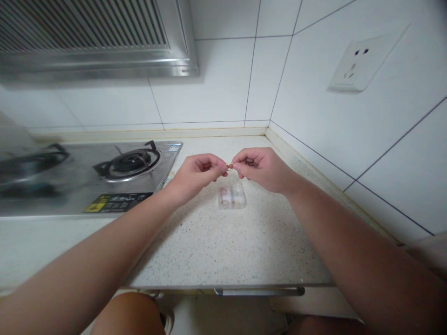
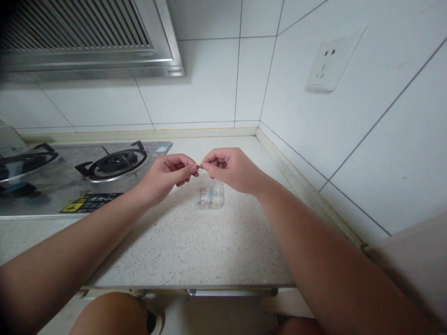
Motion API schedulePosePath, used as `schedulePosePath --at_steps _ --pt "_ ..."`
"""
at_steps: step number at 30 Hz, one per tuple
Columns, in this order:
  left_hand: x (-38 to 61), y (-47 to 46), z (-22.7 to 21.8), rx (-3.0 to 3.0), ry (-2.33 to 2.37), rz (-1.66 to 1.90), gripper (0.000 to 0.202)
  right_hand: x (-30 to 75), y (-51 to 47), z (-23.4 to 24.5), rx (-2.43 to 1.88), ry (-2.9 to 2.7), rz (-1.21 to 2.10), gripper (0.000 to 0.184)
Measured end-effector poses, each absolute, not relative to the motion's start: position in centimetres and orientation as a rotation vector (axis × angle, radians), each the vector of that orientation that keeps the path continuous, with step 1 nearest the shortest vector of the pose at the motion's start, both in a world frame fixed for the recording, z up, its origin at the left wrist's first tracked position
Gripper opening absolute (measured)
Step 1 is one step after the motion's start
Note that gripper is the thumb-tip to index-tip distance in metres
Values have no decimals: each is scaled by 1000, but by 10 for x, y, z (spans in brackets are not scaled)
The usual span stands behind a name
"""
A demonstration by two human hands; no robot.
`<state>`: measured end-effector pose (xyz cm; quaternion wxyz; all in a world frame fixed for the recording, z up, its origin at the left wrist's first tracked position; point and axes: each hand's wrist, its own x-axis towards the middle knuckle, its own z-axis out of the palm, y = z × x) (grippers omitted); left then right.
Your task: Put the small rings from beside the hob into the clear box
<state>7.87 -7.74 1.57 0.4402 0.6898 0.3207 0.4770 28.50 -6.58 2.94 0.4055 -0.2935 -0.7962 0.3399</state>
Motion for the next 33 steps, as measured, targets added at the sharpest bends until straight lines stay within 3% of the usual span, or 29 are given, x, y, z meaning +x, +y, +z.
schedulePosePath --at_steps 33 --pt "78 -74 12 1682 828 1216 23 280 -67 28 -656 -1903 987 17"
